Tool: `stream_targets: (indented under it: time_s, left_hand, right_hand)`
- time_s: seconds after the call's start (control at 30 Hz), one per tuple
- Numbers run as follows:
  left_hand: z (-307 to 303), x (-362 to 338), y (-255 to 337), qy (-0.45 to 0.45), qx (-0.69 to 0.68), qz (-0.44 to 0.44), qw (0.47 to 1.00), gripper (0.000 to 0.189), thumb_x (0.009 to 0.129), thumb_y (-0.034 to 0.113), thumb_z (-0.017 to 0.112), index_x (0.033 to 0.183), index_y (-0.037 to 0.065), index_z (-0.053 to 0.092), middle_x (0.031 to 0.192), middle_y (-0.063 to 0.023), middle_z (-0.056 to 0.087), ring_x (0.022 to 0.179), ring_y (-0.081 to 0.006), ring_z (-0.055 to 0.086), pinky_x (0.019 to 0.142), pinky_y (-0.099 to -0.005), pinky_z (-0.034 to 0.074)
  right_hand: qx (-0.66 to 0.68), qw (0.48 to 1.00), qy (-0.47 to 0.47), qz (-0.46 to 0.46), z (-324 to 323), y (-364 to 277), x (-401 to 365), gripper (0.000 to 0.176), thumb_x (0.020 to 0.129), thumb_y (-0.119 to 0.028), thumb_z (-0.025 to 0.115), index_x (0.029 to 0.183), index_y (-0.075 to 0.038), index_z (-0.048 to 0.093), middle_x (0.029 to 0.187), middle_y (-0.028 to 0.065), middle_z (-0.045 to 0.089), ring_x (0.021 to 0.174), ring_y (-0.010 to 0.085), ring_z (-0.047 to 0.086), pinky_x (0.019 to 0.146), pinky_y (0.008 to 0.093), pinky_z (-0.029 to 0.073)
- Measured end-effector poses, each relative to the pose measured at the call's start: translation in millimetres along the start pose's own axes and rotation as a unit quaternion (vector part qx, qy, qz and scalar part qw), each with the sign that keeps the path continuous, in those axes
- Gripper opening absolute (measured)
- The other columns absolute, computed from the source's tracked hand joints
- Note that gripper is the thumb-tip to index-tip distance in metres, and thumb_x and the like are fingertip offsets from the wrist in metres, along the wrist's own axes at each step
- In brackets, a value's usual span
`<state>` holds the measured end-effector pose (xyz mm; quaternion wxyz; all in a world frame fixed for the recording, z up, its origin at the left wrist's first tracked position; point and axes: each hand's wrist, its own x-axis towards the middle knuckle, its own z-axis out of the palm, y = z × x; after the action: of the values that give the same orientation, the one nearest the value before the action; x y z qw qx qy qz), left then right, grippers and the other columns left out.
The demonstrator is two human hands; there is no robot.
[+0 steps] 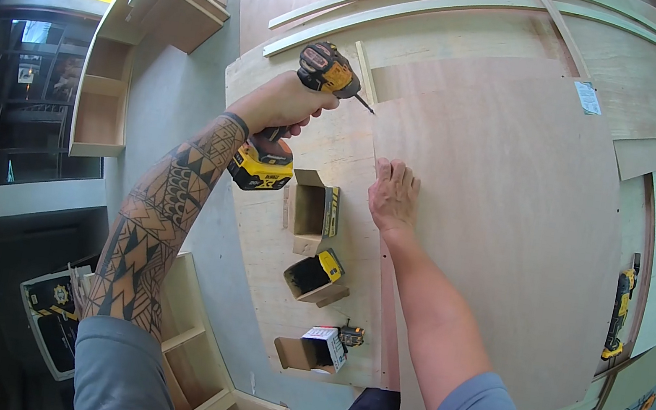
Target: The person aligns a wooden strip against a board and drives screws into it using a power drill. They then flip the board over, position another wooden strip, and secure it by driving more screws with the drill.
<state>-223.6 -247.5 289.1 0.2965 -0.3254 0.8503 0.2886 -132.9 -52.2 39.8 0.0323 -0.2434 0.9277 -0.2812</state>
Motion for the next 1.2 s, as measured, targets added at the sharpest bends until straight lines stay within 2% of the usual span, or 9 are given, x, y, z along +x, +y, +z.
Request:
stream_targets:
  time_s: [0.73,0.8,0.83,0.9,0.93,0.97,1.03,1.1,1.2]
  left_hand:
    - [56,-18,-47,0.08,-0.12,0.027,0.989,0.046,0.089,0.045,0.075,0.095,0.0,0.072,0.068,-0.0079,0.066,0.056,-0.0178,0.066,0.055,-0.0362,0.054]
    - [96,-50,-78,0.117,-0.146,0.013,0.982,0.053,0.088,0.052,0.076,0.101,0.001,0.074,0.072,-0.0099,0.07,0.058,-0.0186,0.068,0.059,-0.0383,0.055]
    - [134,-64,-109,0.252,-0.142,0.122,0.95,0.05,0.089,0.047,0.077,0.113,0.003,0.073,0.073,-0.0114,0.07,0.06,-0.0208,0.069,0.06,-0.0384,0.056]
    - [186,-143,-135,0.228,-0.411,0.188,0.862,0.029,0.095,0.012,0.076,0.121,0.001,0.068,0.087,-0.0013,0.065,0.062,-0.0056,0.058,0.054,-0.0262,0.048]
    - [218,-164,-169,0.317,-0.216,0.247,0.89,0.029,0.096,0.012,0.075,0.122,0.0,0.068,0.09,-0.0008,0.064,0.066,-0.0076,0.057,0.057,-0.0276,0.048]
    - [245,-202,-176,0.343,-0.257,0.266,0.863,0.029,0.097,0.011,0.074,0.123,0.0,0.069,0.086,-0.0011,0.062,0.068,-0.0094,0.056,0.061,-0.0299,0.049]
    - [307,-281,-215,0.298,-0.173,0.17,0.923,0.021,0.099,0.011,0.072,0.116,0.0,0.071,0.084,-0.0001,0.065,0.073,-0.0106,0.061,0.067,-0.0313,0.051]
    - [354,-342,-238,0.259,-0.314,0.083,0.91,0.012,0.099,0.011,0.071,0.109,0.004,0.073,0.082,0.0003,0.066,0.066,-0.0092,0.061,0.06,-0.0293,0.05]
    - [395,-416,-266,0.195,-0.368,-0.014,0.909,0.031,0.093,0.023,0.08,0.115,0.003,0.071,0.104,-0.0088,0.074,0.079,-0.0214,0.072,0.072,-0.0351,0.058]
  right_hand:
    - [0.007,1.0,0.029,0.002,-8,-10,1,0.047,0.087,-0.015,0.064,0.133,-0.015,0.054,0.12,0.0091,0.054,0.112,0.0286,0.055,0.095,0.0439,0.043]
    - [0.012,0.999,0.044,-0.01,-4,-7,-1,0.046,0.087,-0.014,0.064,0.132,-0.015,0.055,0.12,0.0098,0.054,0.112,0.0297,0.055,0.095,0.0448,0.043]
    - [0.025,0.998,0.059,-0.011,1,-6,0,0.045,0.087,-0.014,0.063,0.131,-0.015,0.055,0.12,0.0105,0.054,0.112,0.0307,0.055,0.095,0.0458,0.043]
    - [0.058,0.994,0.088,-0.018,12,1,-2,0.043,0.087,-0.011,0.061,0.129,-0.014,0.056,0.118,0.0116,0.055,0.111,0.032,0.056,0.094,0.047,0.044]
    - [0.088,0.989,0.116,-0.012,17,5,-2,0.041,0.087,-0.008,0.059,0.128,-0.012,0.058,0.117,0.0127,0.056,0.11,0.0334,0.058,0.094,0.0483,0.046]
    - [0.146,0.98,0.137,-0.019,22,10,-1,0.039,0.088,-0.006,0.058,0.126,-0.011,0.059,0.112,0.0142,0.057,0.108,0.0349,0.058,0.093,0.0489,0.047]
    - [0.227,0.96,0.161,-0.034,28,24,-1,0.035,0.09,0.001,0.055,0.123,-0.007,0.061,0.105,0.0154,0.06,0.1,0.0337,0.062,0.088,0.0463,0.051]
    - [0.254,0.95,0.172,-0.053,20,35,-3,0.034,0.091,0.005,0.054,0.123,-0.006,0.061,0.102,0.0153,0.062,0.095,0.0311,0.064,0.085,0.0431,0.054]
    - [0.471,0.87,0.011,0.143,-2,60,-36,0.032,0.097,0.008,0.053,0.126,-0.001,0.06,0.108,0.0117,0.069,0.089,0.0205,0.069,0.078,0.0339,0.058]
